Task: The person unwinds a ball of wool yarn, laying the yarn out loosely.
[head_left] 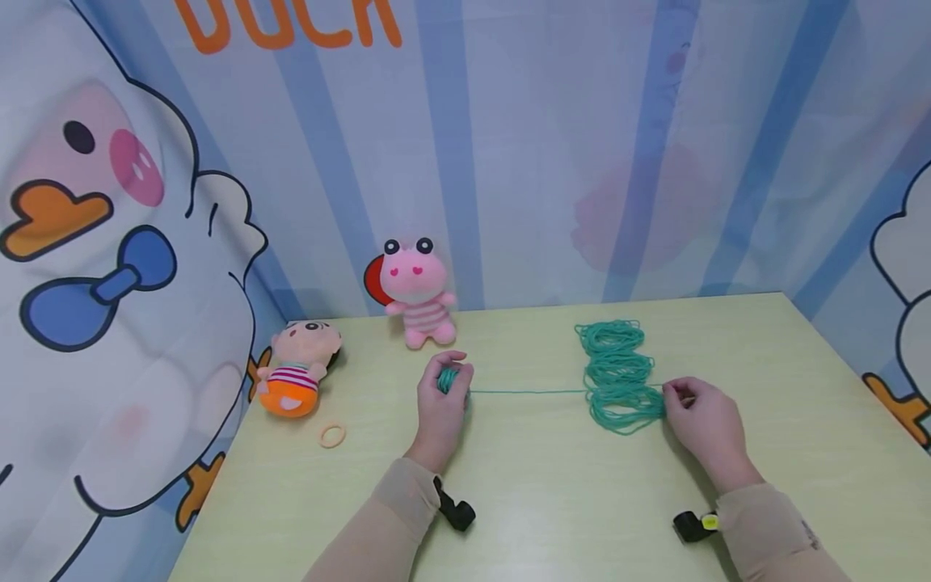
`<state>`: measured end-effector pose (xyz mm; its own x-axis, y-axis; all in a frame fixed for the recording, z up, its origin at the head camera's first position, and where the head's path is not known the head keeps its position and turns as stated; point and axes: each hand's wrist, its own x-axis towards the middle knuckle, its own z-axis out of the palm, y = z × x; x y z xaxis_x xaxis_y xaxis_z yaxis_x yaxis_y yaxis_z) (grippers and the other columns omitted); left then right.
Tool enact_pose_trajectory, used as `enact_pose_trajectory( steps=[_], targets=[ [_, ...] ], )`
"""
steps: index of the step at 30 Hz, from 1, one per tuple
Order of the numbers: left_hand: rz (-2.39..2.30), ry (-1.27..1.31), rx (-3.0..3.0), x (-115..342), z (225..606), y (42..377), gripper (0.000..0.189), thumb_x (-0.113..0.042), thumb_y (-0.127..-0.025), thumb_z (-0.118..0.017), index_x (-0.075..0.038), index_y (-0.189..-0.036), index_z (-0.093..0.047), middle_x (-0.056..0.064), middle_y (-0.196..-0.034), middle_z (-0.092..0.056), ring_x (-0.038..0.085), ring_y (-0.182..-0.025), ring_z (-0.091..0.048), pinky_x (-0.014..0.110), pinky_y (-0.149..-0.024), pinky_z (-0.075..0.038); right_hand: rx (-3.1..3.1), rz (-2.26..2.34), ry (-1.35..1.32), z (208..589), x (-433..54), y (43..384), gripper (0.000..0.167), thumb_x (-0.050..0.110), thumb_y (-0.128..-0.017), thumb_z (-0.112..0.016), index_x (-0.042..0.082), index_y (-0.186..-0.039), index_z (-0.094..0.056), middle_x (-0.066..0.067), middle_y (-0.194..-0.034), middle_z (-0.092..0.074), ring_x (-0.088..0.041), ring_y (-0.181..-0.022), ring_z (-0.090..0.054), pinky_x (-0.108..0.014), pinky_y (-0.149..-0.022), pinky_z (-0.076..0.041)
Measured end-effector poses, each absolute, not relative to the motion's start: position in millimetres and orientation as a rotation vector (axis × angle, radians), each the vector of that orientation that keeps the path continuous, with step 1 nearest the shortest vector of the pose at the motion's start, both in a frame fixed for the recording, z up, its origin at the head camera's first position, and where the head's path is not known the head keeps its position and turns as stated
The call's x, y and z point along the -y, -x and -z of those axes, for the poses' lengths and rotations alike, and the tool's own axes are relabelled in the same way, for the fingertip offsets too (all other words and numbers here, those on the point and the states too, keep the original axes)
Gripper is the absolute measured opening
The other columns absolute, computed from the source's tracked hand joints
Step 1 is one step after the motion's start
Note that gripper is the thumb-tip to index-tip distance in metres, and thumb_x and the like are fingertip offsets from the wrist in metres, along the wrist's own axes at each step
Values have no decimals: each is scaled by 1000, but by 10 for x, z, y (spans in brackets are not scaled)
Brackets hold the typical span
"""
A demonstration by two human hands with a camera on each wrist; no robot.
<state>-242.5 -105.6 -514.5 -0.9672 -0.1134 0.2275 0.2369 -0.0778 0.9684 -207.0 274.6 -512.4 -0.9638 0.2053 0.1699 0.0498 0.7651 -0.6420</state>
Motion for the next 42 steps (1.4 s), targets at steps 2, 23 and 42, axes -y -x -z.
enact_pose_trajectory(
  steps=[2,23,42],
  targets=[
    [2135,136,1968,1057,5146,2425,18,-18,-110,-68,-12,-127,-67,-1,-100,-60,8,-61,-49,19,-57,-44,2764,-979,188,5125,-2747,2076,34,25,-110,-61,-3,-122,-76,-20,-106,-77,-31,-92,-69,-34,-74,-50],
    [2343,227,1904,1007,5082,2396,16,-24,-118,-51,-16,-128,-61,-1,-95,-62,8,-59,-47,20,-53,-41,2508,-1116,-383,4949,-1690,2000,19,12,-106,-71,2,-122,-77,-12,-118,-77,-28,-103,-73,-45,-89,-66],
    [2359,304,1911,1015,5103,2408,18,-23,-119,-50,-14,-132,-58,-1,-97,-63,9,-62,-50,22,-59,-48,2753,-1136,-534,4931,-765,2121,29,25,-110,-69,9,-133,-77,-7,-123,-83,-31,-126,-76,-51,-112,-60]
  ],
)
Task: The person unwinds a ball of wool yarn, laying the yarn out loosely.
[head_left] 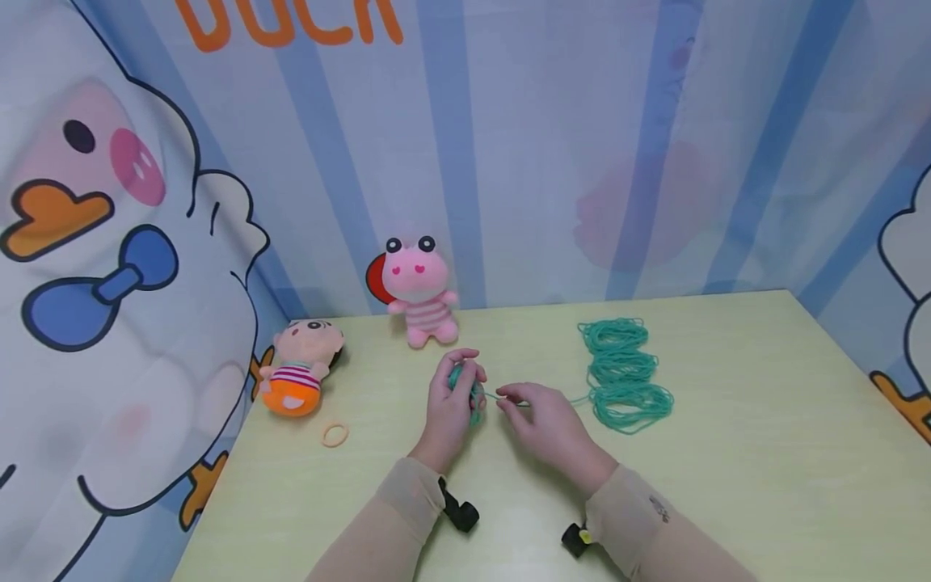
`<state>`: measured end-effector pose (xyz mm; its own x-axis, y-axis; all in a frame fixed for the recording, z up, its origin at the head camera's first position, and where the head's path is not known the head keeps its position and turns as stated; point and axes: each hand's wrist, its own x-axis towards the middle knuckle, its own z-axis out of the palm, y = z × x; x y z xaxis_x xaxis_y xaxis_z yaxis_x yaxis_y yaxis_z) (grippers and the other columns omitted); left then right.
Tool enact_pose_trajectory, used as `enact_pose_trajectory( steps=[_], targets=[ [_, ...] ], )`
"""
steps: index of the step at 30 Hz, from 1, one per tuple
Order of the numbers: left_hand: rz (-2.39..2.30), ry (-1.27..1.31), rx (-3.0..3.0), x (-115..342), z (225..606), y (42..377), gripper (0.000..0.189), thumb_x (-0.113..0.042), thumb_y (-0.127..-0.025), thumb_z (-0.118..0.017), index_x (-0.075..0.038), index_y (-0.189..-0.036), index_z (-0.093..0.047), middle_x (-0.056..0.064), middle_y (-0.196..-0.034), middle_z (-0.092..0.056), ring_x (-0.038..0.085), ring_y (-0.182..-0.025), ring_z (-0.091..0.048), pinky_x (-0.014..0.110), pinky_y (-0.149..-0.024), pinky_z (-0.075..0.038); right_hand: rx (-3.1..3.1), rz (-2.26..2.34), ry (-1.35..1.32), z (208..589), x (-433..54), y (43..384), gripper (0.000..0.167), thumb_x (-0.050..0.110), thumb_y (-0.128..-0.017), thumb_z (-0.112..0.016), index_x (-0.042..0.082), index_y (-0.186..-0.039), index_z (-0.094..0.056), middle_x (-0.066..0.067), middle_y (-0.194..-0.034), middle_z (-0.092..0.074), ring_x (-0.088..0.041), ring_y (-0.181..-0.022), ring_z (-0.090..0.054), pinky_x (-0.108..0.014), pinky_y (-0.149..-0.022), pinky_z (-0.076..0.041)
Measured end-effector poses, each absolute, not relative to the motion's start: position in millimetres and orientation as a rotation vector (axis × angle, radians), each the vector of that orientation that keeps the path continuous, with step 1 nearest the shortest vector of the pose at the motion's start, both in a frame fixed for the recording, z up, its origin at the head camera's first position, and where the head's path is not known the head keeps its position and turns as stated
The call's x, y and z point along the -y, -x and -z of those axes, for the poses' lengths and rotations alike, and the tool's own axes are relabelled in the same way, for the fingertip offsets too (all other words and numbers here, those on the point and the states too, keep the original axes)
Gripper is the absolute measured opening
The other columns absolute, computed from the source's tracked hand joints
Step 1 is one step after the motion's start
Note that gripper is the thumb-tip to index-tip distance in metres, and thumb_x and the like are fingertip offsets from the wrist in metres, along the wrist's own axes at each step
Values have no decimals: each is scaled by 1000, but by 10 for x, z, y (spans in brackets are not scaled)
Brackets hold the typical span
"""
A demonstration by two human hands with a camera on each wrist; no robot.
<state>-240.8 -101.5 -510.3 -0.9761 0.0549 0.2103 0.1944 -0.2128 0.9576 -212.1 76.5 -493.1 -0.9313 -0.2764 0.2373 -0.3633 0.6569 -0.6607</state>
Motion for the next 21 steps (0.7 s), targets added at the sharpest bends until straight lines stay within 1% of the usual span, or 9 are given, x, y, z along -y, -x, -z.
enact_pose_trajectory(
  steps=[3,7,10,13,16,19,21],
  targets=[
    [2352,311,1917,1011,5101,2405,18,-23,-119,-49,-14,-133,-58,-1,-98,-63,10,-62,-50,22,-59,-49,2732,-1154,-527,4934,-765,2117,24,23,-108,-72,9,-127,-80,-6,-119,-84,-29,-119,-78,-49,-107,-63],
    [2348,304,1936,1009,5112,2405,20,-23,-119,-51,-13,-134,-58,0,-98,-63,11,-63,-51,21,-60,-50,2710,-1168,-524,4936,-774,2104,19,20,-106,-74,9,-120,-82,-6,-116,-84,-28,-115,-80,-48,-104,-64],
    [2333,297,1947,1010,5121,2410,19,-22,-117,-54,-13,-134,-58,2,-98,-63,11,-62,-52,21,-60,-51,2671,-1164,-517,4916,-809,2091,16,18,-106,-75,10,-117,-83,-4,-112,-85,-26,-112,-80,-48,-103,-64],
    [2295,294,1950,1011,5128,2414,19,-20,-116,-58,-12,-133,-60,3,-98,-64,11,-62,-52,22,-59,-50,2620,-1182,-500,4868,-884,2077,16,19,-107,-74,10,-116,-82,-2,-107,-84,-23,-107,-80,-48,-99,-65],
    [2269,283,1943,1007,5131,2415,19,-19,-115,-60,-10,-131,-61,5,-95,-64,12,-60,-53,24,-56,-50,2560,-1229,-475,4815,-995,2063,17,20,-108,-72,8,-117,-81,-1,-103,-82,-21,-102,-78,-51,-96,-65],
    [2277,261,1933,1002,5130,2414,18,-18,-114,-62,-10,-129,-62,5,-92,-63,11,-58,-53,24,-55,-49,2503,-1261,-447,4793,-1127,2054,18,18,-109,-70,7,-118,-80,-3,-103,-81,-23,-102,-76,-54,-93,-65],
    [2281,250,1934,1001,5124,2407,17,-18,-114,-62,-11,-129,-62,5,-89,-62,11,-58,-55,23,-53,-50,2468,-1260,-423,4796,-1219,2049,17,17,-109,-70,7,-118,-80,-4,-104,-81,-24,-102,-75,-53,-90,-65]
  ],
)
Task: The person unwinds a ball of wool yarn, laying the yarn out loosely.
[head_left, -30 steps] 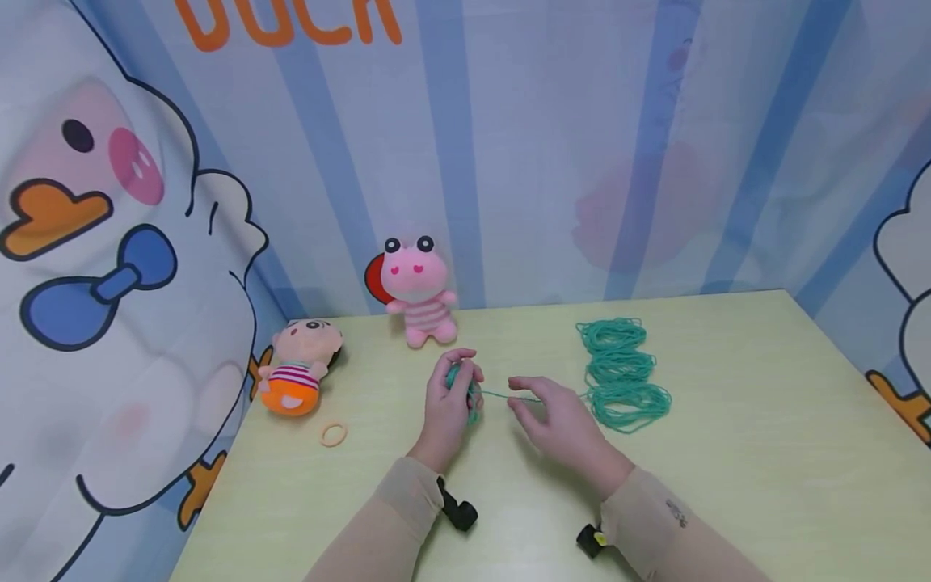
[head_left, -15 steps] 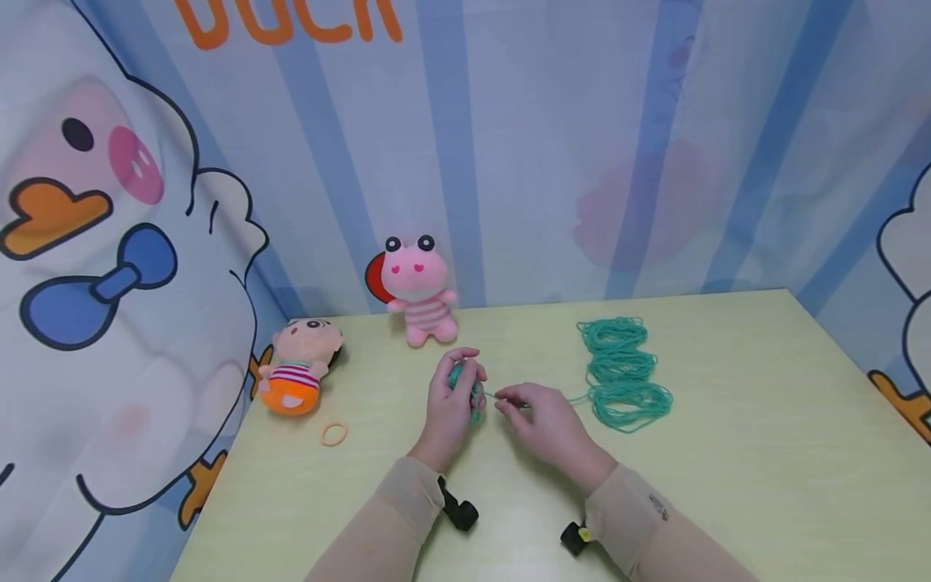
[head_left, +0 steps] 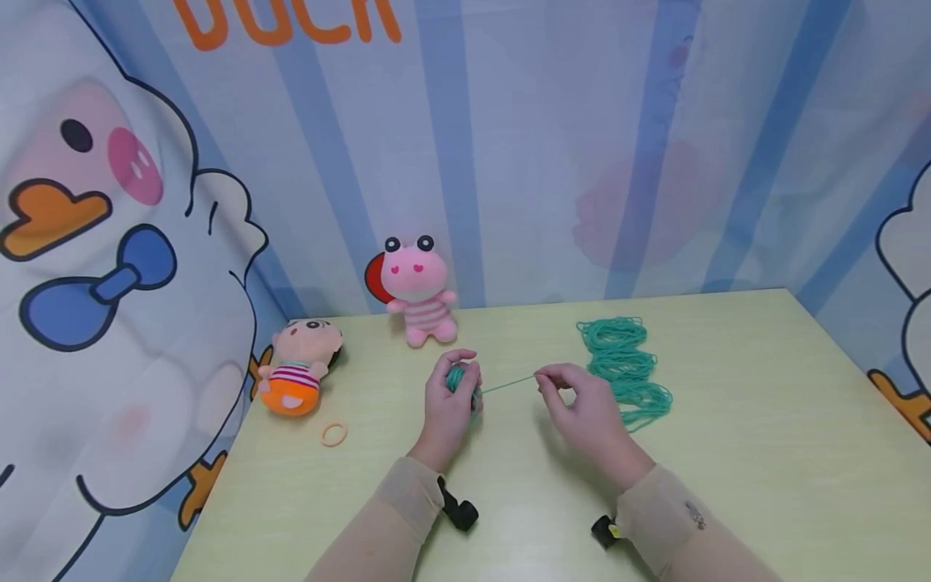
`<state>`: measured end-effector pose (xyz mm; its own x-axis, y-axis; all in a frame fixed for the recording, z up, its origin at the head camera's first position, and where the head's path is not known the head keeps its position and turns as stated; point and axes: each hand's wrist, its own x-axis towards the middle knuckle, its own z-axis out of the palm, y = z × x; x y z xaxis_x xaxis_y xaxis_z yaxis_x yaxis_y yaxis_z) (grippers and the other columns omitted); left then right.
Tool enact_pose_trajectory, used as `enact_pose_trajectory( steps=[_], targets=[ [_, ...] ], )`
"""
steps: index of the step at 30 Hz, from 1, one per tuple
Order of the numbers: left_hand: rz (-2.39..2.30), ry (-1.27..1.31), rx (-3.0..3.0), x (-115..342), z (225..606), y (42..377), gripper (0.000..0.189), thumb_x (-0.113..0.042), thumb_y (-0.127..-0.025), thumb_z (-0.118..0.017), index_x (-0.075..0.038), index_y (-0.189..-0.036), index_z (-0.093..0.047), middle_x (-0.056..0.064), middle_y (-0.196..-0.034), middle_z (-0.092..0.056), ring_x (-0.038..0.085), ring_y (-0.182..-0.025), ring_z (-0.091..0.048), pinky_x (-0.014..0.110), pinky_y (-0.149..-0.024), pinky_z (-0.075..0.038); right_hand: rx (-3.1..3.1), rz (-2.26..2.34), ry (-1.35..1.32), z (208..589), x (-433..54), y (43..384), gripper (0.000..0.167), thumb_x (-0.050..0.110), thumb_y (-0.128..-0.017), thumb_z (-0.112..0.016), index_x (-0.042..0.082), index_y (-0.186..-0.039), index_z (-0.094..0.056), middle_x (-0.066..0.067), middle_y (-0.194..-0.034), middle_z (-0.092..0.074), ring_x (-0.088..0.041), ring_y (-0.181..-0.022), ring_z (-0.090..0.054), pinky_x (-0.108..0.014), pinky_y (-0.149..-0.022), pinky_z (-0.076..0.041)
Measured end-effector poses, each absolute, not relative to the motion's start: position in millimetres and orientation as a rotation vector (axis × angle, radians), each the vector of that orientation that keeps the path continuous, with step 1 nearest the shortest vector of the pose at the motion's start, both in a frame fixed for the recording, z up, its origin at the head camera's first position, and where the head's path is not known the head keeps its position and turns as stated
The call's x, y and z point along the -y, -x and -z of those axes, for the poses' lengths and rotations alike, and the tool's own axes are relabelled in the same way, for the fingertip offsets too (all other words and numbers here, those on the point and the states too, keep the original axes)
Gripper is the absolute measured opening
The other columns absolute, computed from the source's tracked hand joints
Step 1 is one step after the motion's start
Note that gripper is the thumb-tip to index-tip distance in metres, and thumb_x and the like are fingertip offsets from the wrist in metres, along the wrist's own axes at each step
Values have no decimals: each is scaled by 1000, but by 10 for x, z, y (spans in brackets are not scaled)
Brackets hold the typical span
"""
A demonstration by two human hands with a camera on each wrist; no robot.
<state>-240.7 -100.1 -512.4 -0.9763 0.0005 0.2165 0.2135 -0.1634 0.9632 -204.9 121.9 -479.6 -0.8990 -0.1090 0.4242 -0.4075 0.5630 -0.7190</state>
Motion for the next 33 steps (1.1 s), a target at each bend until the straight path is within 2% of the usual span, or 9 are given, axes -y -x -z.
enact_pose_trajectory(
  steps=[3,7,12,17,22,25,28,33],
  targets=[
    [2278,243,1940,1005,5122,2402,16,-19,-114,-62,-12,-128,-62,4,-86,-61,13,-60,-58,24,-53,-51,2422,-1264,-387,4814,-1362,2050,16,15,-108,-71,6,-118,-79,-6,-106,-82,-22,-99,-74,-42,-80,-65],
    [2246,239,1955,1008,5119,2400,16,-20,-114,-62,-12,-127,-63,1,-84,-61,15,-61,-58,24,-54,-53,2381,-1268,-341,4832,-1551,2054,15,16,-108,-71,8,-118,-80,-8,-104,-82,-14,-93,-72,-27,-66,-58],
    [2208,220,1976,1011,5124,2399,19,-18,-113,-64,-8,-129,-63,-1,-89,-60,11,-62,-54,21,-57,-49,2355,-1281,-269,4824,-1776,2037,16,16,-109,-70,5,-117,-79,-9,-100,-81,-2,-89,-65,-20,-66,-55],
    [2220,197,1977,1013,5124,2392,20,-16,-111,-67,-9,-130,-63,-3,-96,-59,9,-59,-49,20,-54,-44,2361,-1263,-163,4817,-2003,2028,22,20,-110,-68,2,-117,-78,-11,-100,-80,3,-87,-61,-13,-73,-53],
    [2179,144,2001,1016,5125,2397,24,-18,-111,-67,-6,-130,-62,1,-95,-59,10,-57,-51,19,-53,-47,2434,-1207,-68,4812,-2219,2022,31,28,-112,-64,2,-122,-77,-13,-104,-79,2,-85,-60,-10,-72,-51],
    [2140,90,2018,1019,5140,2412,23,-23,-112,-65,-6,-128,-63,3,-88,-59,10,-54,-52,20,-52,-49,2476,-1171,12,4801,-2330,2013,34,31,-113,-61,2,-124,-77,-15,-107,-79,4,-84,-59,-9,-73,-49],
    [2114,60,2027,1017,5149,2423,18,-26,-113,-65,-10,-122,-63,3,-80,-58,10,-53,-54,21,-52,-50,2495,-1148,95,4786,-2420,2001,36,33,-113,-59,4,-124,-77,-16,-108,-80,5,-82,-58,-10,-71,-49],
    [2088,61,2015,1011,5145,2426,12,-24,-112,-66,-14,-117,-64,-1,-79,-58,11,-58,-57,21,-54,-50,2531,-1126,185,4797,-2552,2008,39,36,-113,-56,6,-126,-77,-17,-111,-80,-4,-79,-60,-17,-67,-48]
  ],
)
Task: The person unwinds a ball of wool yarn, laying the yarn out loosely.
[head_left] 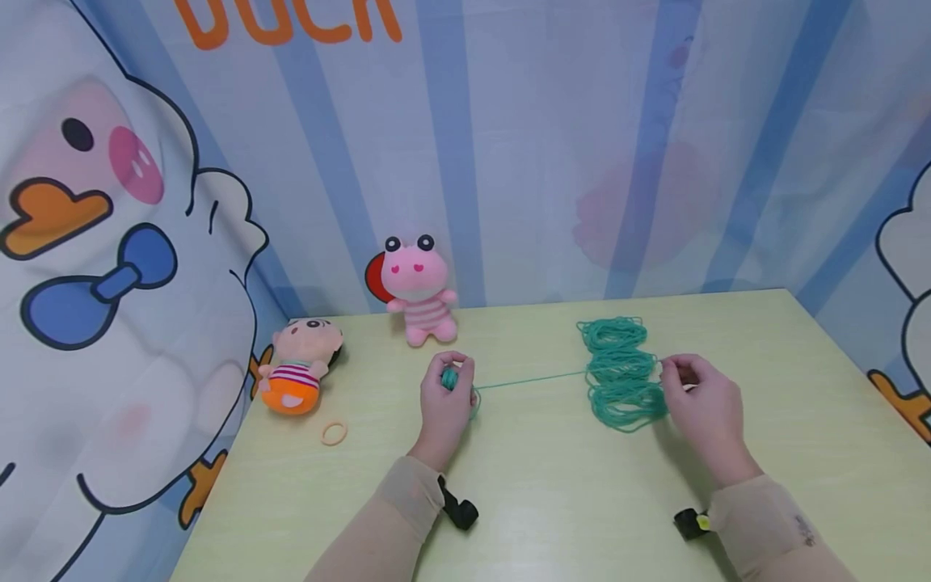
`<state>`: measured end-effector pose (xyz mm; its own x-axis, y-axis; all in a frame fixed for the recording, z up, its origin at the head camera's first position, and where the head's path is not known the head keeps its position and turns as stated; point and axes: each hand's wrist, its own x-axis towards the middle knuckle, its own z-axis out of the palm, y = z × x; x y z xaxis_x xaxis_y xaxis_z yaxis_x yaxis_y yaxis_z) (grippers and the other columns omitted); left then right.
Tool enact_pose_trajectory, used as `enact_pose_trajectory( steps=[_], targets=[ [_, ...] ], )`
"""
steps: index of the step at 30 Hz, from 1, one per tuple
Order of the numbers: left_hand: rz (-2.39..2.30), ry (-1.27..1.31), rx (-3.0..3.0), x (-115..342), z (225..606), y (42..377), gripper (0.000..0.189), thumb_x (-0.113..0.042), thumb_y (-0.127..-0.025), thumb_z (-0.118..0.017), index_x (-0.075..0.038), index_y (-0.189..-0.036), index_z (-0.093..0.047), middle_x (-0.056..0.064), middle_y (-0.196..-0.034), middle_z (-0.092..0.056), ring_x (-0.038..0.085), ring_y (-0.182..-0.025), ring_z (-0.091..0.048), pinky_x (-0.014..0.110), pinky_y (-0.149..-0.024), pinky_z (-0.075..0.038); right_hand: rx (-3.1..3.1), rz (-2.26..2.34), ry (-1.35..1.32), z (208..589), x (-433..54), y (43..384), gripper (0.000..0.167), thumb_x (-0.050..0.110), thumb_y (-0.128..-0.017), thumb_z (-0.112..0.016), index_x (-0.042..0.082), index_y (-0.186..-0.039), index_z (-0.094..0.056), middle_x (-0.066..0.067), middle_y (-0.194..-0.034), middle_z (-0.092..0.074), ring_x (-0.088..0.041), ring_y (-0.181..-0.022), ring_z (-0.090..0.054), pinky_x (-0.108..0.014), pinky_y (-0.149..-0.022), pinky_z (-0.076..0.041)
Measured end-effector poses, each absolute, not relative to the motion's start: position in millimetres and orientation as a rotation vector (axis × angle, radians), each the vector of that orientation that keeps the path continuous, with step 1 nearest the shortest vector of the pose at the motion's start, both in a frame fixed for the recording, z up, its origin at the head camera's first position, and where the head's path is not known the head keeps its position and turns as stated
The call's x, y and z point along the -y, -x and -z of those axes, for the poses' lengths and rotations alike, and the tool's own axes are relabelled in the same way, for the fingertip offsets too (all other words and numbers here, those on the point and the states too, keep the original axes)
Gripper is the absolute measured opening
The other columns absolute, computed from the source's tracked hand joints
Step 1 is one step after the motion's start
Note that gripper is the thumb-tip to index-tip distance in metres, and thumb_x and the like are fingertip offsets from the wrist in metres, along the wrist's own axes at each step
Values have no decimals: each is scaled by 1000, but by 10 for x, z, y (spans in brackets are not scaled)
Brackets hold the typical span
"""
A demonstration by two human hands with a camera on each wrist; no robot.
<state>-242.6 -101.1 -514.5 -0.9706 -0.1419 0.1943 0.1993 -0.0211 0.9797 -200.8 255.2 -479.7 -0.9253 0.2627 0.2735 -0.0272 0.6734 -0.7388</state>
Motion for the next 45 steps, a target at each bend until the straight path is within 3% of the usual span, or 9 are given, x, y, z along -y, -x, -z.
enact_pose_trajectory(
  steps=[6,9,14,17,24,31,38,42,45],
  targets=[
    [2006,57,2022,1014,5145,2431,12,-25,-112,-67,-14,-117,-65,-2,-84,-60,10,-64,-56,20,-60,-49,2640,-1057,238,4883,-2677,2040,40,34,-112,-55,2,-126,-75,-21,-112,-78,-29,-90,-68,-29,-74,-48],
    [2011,74,2012,1015,5152,2435,13,-25,-112,-66,-14,-119,-65,-1,-90,-63,10,-68,-57,20,-63,-50,2728,-996,215,4926,-2714,2047,39,31,-111,-57,0,-125,-75,-23,-112,-79,-34,-95,-72,-32,-74,-50],
    [2046,85,2021,1015,5156,2438,19,-28,-112,-67,-14,-125,-65,-2,-100,-64,8,-68,-55,19,-60,-51,2855,-965,192,4963,-2756,2060,37,28,-110,-60,-2,-125,-76,-23,-114,-79,-35,-97,-72,-43,-79,-56],
    [2064,93,2027,1013,5145,2432,27,-26,-111,-69,-8,-130,-64,-2,-102,-64,9,-67,-55,19,-58,-51,2905,-962,186,4986,-2764,2072,37,26,-109,-61,-3,-126,-76,-23,-113,-79,-36,-98,-71,-49,-82,-57],
    [2114,161,2012,1022,5138,2438,26,-21,-110,-69,-8,-131,-62,-1,-101,-64,10,-59,-56,20,-54,-52,2735,-992,67,4906,-2483,2066,37,27,-110,-61,-1,-132,-71,-25,-121,-69,-38,-100,-66,-41,-76,-52],
    [2192,204,1991,1020,5137,2426,26,-20,-110,-70,-10,-132,-61,-2,-101,-64,11,-60,-56,21,-55,-52,2627,-1080,-313,4833,-1882,2084,29,22,-110,-67,2,-129,-75,-17,-127,-75,-37,-114,-72,-56,-96,-64],
    [2234,252,1987,995,5106,2398,31,-14,-107,-74,-11,-134,-59,-2,-102,-67,11,-61,-55,20,-57,-51,2714,-1095,-590,4843,-1268,2078,36,29,-110,-70,7,-137,-75,-10,-136,-78,-35,-132,-72,-57,-112,-59],
    [2228,270,2001,988,5119,2408,31,-14,-107,-74,-12,-134,-59,-4,-101,-70,10,-61,-56,20,-58,-51,2709,-1059,-652,4850,-1021,2086,34,28,-108,-73,7,-133,-77,-9,-130,-81,-33,-128,-74,-55,-112,-59],
    [2233,278,1997,985,5126,2412,30,-13,-106,-74,-14,-132,-60,-4,-100,-72,10,-61,-56,20,-58,-51,2700,-1046,-645,4863,-922,2096,27,24,-106,-75,7,-126,-80,-8,-121,-83,-30,-117,-78,-52,-105,-63]
  ],
)
